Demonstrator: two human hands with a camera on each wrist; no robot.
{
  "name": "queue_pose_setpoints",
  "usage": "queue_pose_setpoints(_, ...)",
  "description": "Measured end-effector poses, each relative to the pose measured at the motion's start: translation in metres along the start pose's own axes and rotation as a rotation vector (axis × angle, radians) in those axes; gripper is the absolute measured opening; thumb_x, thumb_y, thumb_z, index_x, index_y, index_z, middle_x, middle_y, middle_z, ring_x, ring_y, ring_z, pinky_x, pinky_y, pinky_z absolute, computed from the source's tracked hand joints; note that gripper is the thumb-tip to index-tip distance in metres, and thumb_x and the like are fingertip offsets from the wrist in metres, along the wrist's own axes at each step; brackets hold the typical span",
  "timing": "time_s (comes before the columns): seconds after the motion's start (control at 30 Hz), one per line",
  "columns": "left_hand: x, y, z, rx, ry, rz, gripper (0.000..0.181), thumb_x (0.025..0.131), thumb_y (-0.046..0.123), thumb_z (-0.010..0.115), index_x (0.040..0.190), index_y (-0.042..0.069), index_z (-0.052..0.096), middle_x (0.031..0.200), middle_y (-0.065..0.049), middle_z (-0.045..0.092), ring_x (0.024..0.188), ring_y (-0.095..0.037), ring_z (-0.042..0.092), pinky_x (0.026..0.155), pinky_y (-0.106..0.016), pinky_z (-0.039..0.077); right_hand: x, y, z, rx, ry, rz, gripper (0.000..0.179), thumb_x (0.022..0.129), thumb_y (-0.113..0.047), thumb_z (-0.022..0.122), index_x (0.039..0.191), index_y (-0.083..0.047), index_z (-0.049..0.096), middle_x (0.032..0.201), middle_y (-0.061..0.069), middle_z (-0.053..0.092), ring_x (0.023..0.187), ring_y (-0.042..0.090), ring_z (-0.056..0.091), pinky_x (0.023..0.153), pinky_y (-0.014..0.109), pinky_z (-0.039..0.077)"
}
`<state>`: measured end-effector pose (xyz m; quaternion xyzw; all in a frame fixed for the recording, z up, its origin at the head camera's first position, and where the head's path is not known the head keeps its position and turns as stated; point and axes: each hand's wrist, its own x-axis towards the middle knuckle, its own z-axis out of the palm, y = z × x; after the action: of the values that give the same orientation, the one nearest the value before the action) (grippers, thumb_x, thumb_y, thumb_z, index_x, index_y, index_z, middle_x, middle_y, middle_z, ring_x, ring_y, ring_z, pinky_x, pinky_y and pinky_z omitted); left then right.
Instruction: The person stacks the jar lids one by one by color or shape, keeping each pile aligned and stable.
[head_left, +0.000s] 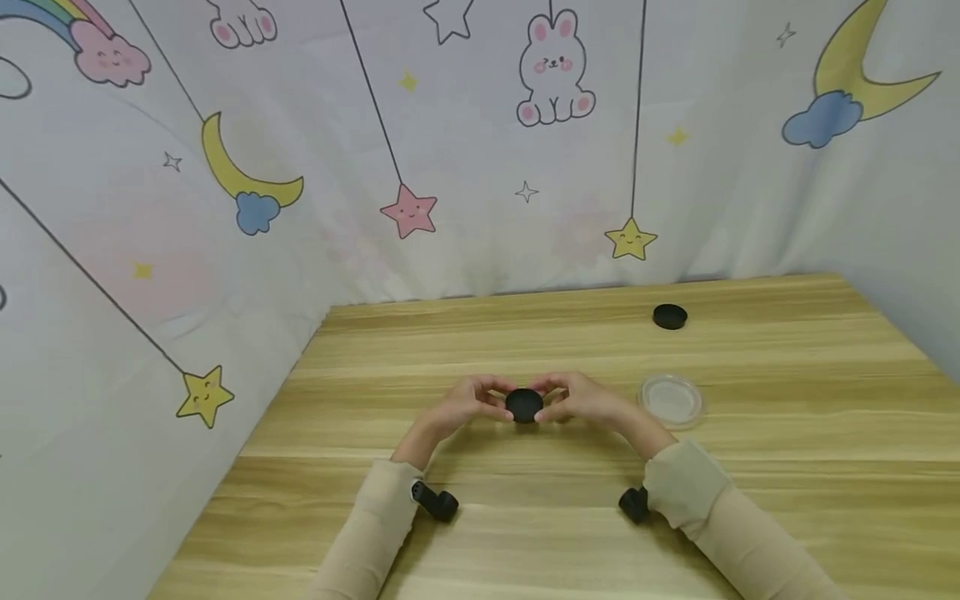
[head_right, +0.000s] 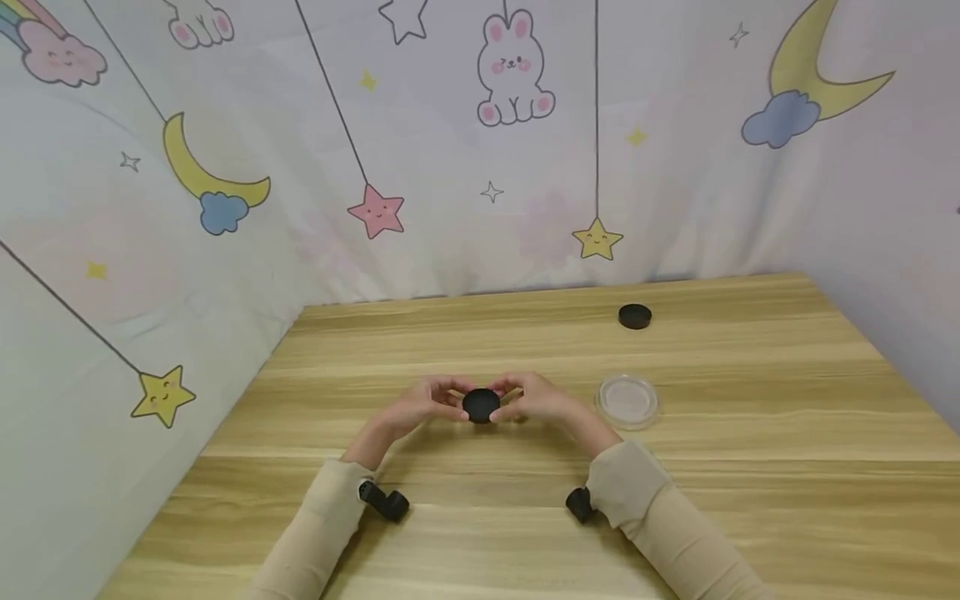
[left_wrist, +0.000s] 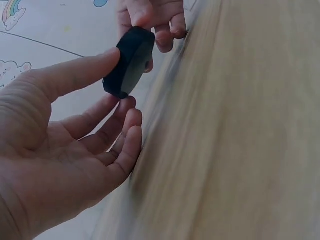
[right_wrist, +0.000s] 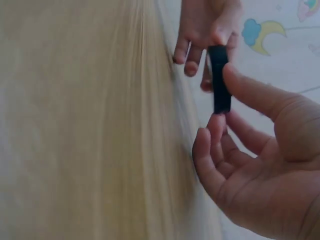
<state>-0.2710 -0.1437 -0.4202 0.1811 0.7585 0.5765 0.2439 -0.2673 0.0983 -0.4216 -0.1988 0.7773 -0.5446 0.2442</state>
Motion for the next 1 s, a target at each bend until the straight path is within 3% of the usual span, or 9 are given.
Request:
queue_pose_setpoints(0.23, 0.005, -0.009, 0.003, 0.083, 0.012, 0.022, 0.048, 0.080, -0.005, 0.070, 0.126, -0.012, 0.055, 0.095, -0.001, 0.061, 0.083, -0.009, 0.053, 0.074, -0.019, 0.047, 0.003, 0.009, 0.004, -0.079, 0.018, -0.045, 0.056, 0.084, -0.011, 0.075, 0.132, 0.006, 0.052, 0.120, 0.022, 0.060, 0.085, 0.015, 0.055, 0.069, 0.023, 0.048)
queue_pose_setpoints(0.47, 0.005, -0.012, 0.007, 0.183, 0.042, 0.054, 0.050, 0.076, -0.005, 0.075, 0.123, -0.011, 0.058, 0.094, -0.001, 0.056, 0.083, -0.011, 0.047, 0.075, -0.020, 0.042, 0.002, 0.014, 0.008, -0.107, 0.055, -0.076, 0.056, 0.081, -0.008, 0.077, 0.129, 0.007, 0.054, 0.117, 0.022, 0.058, 0.077, 0.014, 0.049, 0.066, 0.021, 0.043)
queue_pose_setpoints(0.77, 0.003, -0.015, 0.007, 0.198, 0.028, 0.096, 0.047, 0.077, -0.006, 0.075, 0.120, -0.013, 0.059, 0.091, 0.000, 0.056, 0.078, -0.010, 0.046, 0.069, -0.017, 0.041, 0.003, 0.018, 0.010, -0.097, 0.045, -0.079, 0.054, 0.081, -0.009, 0.079, 0.127, 0.007, 0.057, 0.087, 0.003, 0.050, 0.075, 0.015, 0.043, 0.064, 0.020, 0.039)
queue_pose_setpoints(1.0, 0.004, -0.014, 0.006, 0.212, 0.032, 0.094, 0.047, 0.077, -0.004, 0.075, 0.121, -0.012, 0.060, 0.094, -0.002, 0.057, 0.079, -0.012, 0.047, 0.070, -0.017, 0.041, 0.003, 0.019, 0.009, -0.098, 0.055, -0.094, 0.055, 0.081, -0.008, 0.078, 0.129, 0.008, 0.055, 0.089, 0.004, 0.051, 0.074, 0.015, 0.043, 0.063, 0.019, 0.039)
